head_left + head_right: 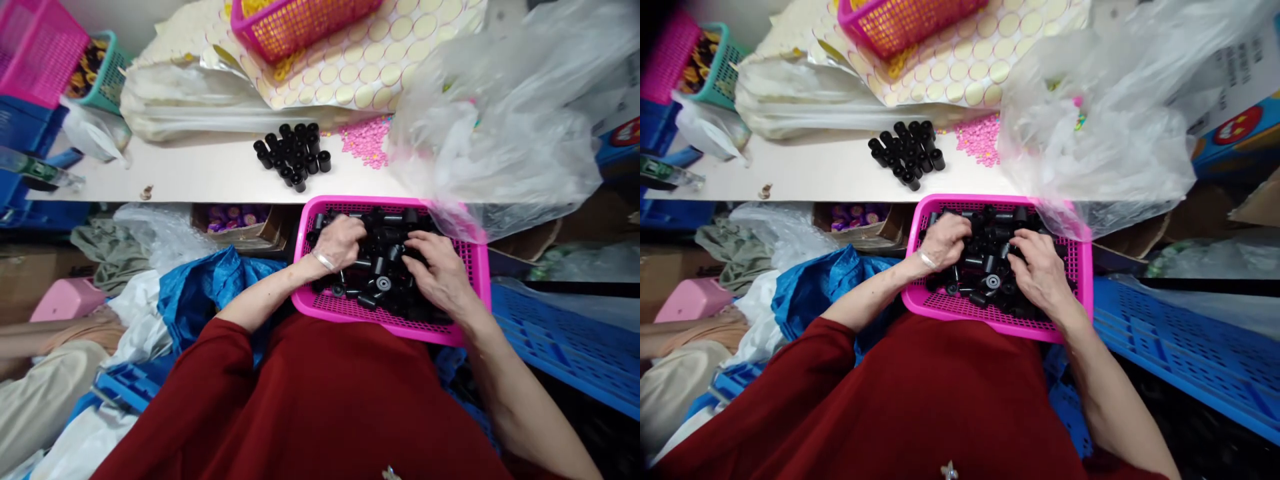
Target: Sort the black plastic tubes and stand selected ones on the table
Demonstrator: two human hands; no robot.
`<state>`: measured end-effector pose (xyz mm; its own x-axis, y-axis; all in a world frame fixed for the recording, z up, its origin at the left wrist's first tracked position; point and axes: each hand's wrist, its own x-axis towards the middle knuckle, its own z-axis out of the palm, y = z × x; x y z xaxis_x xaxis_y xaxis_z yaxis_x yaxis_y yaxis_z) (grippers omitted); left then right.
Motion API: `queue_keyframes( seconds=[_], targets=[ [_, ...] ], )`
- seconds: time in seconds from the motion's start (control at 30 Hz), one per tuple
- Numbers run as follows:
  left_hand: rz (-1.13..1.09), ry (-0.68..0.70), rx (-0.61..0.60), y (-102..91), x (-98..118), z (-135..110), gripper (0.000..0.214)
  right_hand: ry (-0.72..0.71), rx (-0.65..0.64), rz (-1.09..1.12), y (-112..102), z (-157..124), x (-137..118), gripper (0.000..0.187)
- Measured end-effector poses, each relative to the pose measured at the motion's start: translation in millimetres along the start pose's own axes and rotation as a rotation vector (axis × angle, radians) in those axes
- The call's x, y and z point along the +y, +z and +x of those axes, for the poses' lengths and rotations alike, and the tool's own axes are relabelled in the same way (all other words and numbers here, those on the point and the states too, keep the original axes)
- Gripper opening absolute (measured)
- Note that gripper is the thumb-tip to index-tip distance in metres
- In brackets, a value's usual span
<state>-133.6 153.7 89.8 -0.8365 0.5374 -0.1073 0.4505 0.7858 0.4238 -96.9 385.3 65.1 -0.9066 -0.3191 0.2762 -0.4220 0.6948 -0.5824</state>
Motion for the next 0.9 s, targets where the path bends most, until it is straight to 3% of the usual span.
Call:
queue_keyframes(
  seconds=[0.07,0.13,0.27,0.37,0.5,0.63,0.73,0.9],
  targets=[
    [0.131,-0.197,0.077,-8.8,-9.0,7.4,0.032,-0.036,-0.077,-0.040,10.2,24.5,1.9,0.027],
    [0.169,-0.278,-0.006,-14.6,-15.6,12.8,0.047,-0.055,-0.235,-0.105,20.1,47.1,-1.6,0.036],
    [0.121,-0.250,-0.308,-17.5,-15.9,5.4,0.065,-0.057,-0.514,-0.342,31.6,65.4,-13.3,0.064],
    [0.051,-0.162,-0.438,-8.9,-3.5,-15.5,0.067,-0.141,-0.607,-0.345,24.7,46.4,-14.7,0.052],
    [0.048,-0.084,-0.430,12.4,27.4,-41.8,0.062,-0.209,-0.487,-0.215,2.8,-1.7,-10.9,0.036],
    [0.086,-0.032,-0.415,24.7,51.8,-48.9,0.061,-0.193,-0.286,-0.203,-11.9,-39.5,-11.4,0.030],
    [0.058,0.048,-0.449,25.3,55.7,-49.5,0.059,-0.175,-0.190,-0.169,-15.9,-53.9,-11.8,0.031],
    [0.033,0.166,-0.422,25.1,50.6,-59.9,0.049,-0.140,-0.144,-0.101,-19.2,-65.2,-11.9,0.031]
  ],
)
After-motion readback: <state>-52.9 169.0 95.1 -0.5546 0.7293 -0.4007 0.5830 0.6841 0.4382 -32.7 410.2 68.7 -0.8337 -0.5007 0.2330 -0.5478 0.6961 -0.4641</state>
